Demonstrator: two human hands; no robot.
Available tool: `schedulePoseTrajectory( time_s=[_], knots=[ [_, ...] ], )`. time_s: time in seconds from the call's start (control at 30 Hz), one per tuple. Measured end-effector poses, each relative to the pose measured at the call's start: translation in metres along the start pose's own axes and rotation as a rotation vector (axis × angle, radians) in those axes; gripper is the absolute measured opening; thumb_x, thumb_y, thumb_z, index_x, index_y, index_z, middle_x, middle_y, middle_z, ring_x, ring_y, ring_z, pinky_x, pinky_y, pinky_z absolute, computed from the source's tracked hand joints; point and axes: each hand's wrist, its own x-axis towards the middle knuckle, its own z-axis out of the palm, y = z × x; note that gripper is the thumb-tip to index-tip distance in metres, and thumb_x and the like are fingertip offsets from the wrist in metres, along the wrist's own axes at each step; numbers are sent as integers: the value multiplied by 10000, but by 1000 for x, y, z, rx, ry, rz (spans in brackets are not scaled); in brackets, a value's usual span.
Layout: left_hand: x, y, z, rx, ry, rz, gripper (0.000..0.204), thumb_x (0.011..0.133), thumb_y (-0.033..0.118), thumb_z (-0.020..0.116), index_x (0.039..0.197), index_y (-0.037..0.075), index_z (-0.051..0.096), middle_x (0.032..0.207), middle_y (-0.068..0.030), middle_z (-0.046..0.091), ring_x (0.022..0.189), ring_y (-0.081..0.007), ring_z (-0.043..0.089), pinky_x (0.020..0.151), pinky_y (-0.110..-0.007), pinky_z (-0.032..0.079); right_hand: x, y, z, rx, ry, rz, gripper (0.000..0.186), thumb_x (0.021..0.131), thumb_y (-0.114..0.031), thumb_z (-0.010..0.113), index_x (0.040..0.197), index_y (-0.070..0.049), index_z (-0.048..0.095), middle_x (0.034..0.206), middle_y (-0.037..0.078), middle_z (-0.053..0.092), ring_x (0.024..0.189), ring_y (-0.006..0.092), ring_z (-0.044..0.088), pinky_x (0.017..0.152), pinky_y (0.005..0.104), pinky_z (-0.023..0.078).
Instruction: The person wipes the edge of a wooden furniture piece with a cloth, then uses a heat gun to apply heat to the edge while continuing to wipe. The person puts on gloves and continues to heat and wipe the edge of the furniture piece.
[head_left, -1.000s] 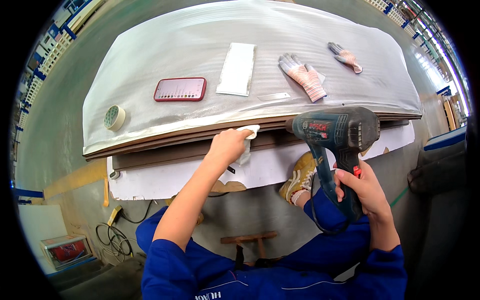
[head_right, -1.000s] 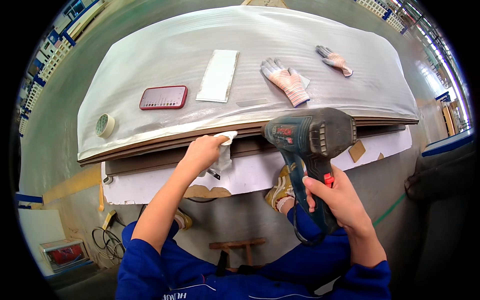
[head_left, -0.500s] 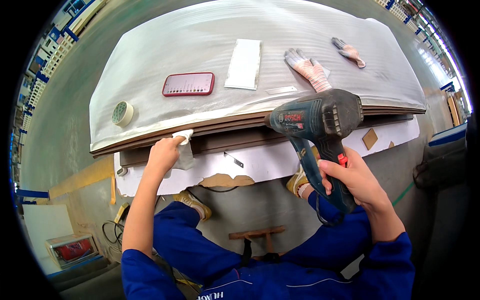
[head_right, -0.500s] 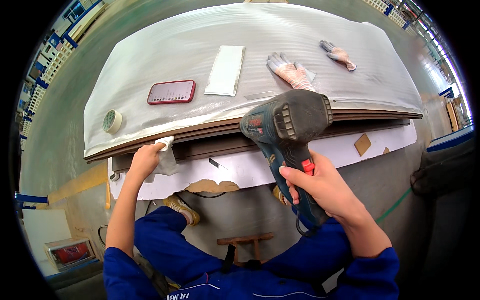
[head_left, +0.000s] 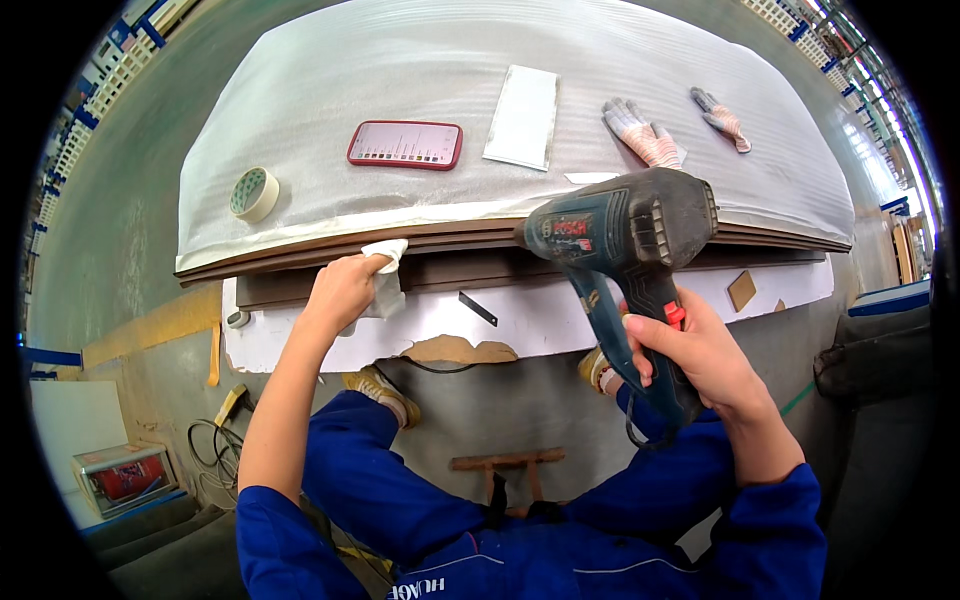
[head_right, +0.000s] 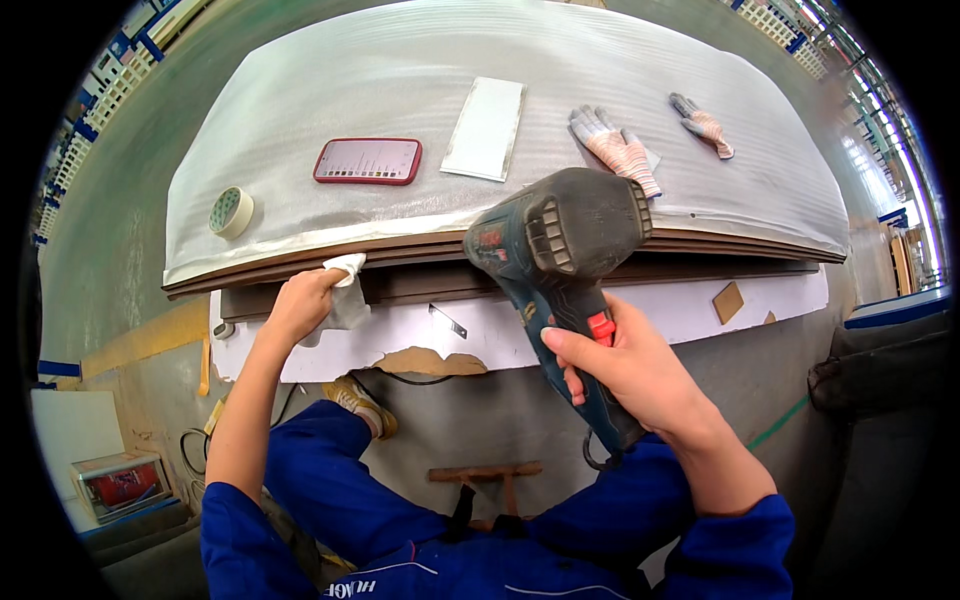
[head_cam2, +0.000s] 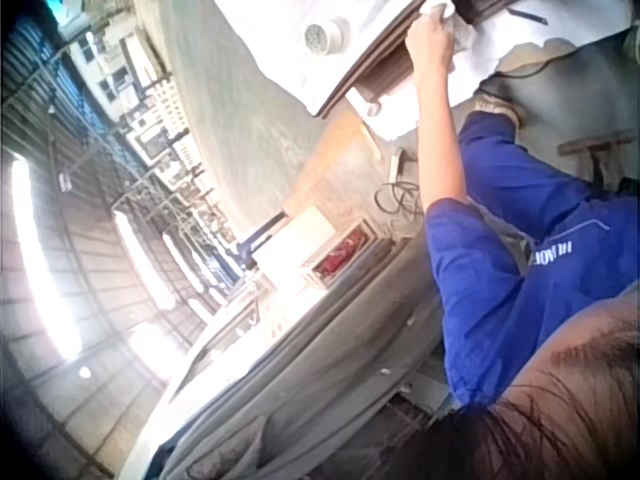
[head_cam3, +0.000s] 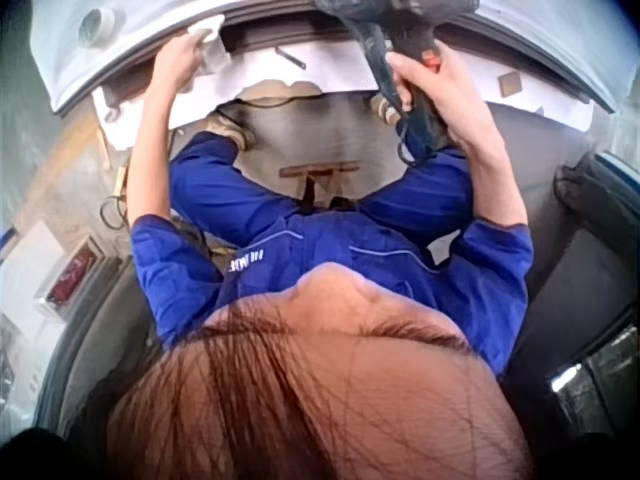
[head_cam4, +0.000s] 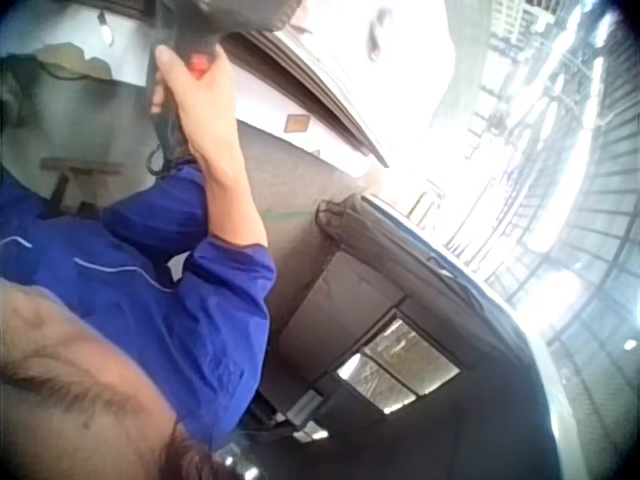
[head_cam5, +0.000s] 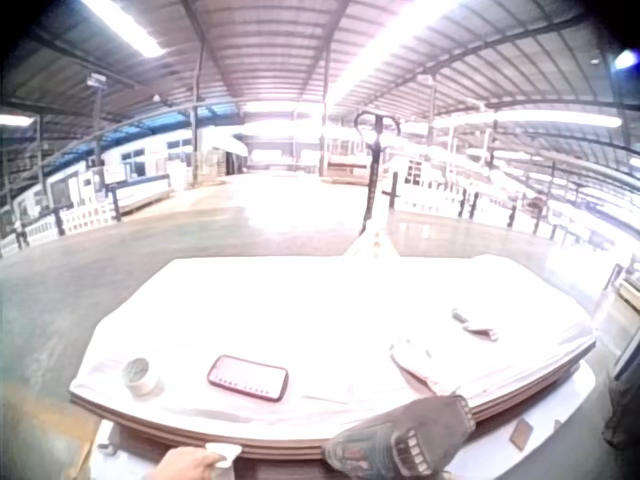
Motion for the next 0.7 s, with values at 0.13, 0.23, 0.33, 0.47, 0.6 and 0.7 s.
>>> schedulePoseTrajectory(
  time_s=[0.13,0.23,0.33,0.47,0.6,0.7],
  knots=[
    [8,7,6,7,-17,69,373,812,77,464,1114,155,667,931,-174,668,902,-359,632,760,-471,496,0,2,-9,34,42,-17,197,914,-180,647,980,-35,531,665,17,539,561,82,520,529,247,460],
    [21,31,13,11,-55,88,381,816,83,458,1129,164,660,946,-156,671,918,-347,630,755,-467,497,-1,3,-16,38,42,-15,195,924,-167,626,1000,-14,531,691,31,554,568,86,530,531,248,464],
    [34,52,20,12,-61,136,382,821,85,457,1135,170,659,934,-153,672,899,-344,637,742,-468,501,-5,4,-23,20,22,-18,221,940,-149,593,1055,31,538,765,59,586,589,94,557,539,249,474],
    [45,74,28,21,-83,148,384,830,91,459,1146,178,658,920,-160,671,879,-347,643,731,-469,505,-9,6,-31,28,35,-32,217,938,-145,592,1050,32,535,764,57,585,591,96,558,540,249,475],
    [54,93,34,-37,-109,141,373,805,67,476,1121,145,658,947,-163,669,907,-363,624,761,-470,485,-15,10,-41,58,54,-53,219,937,-140,590,1055,33,525,759,56,583,591,99,559,541,248,475],
    [60,106,37,-45,-123,148,385,797,69,477,1128,148,657,937,-167,670,896,-366,628,761,-474,487,-19,11,-47,119,72,-50,200,916,-139,637,1028,-17,525,690,23,557,568,82,524,537,251,464]
  ],
)
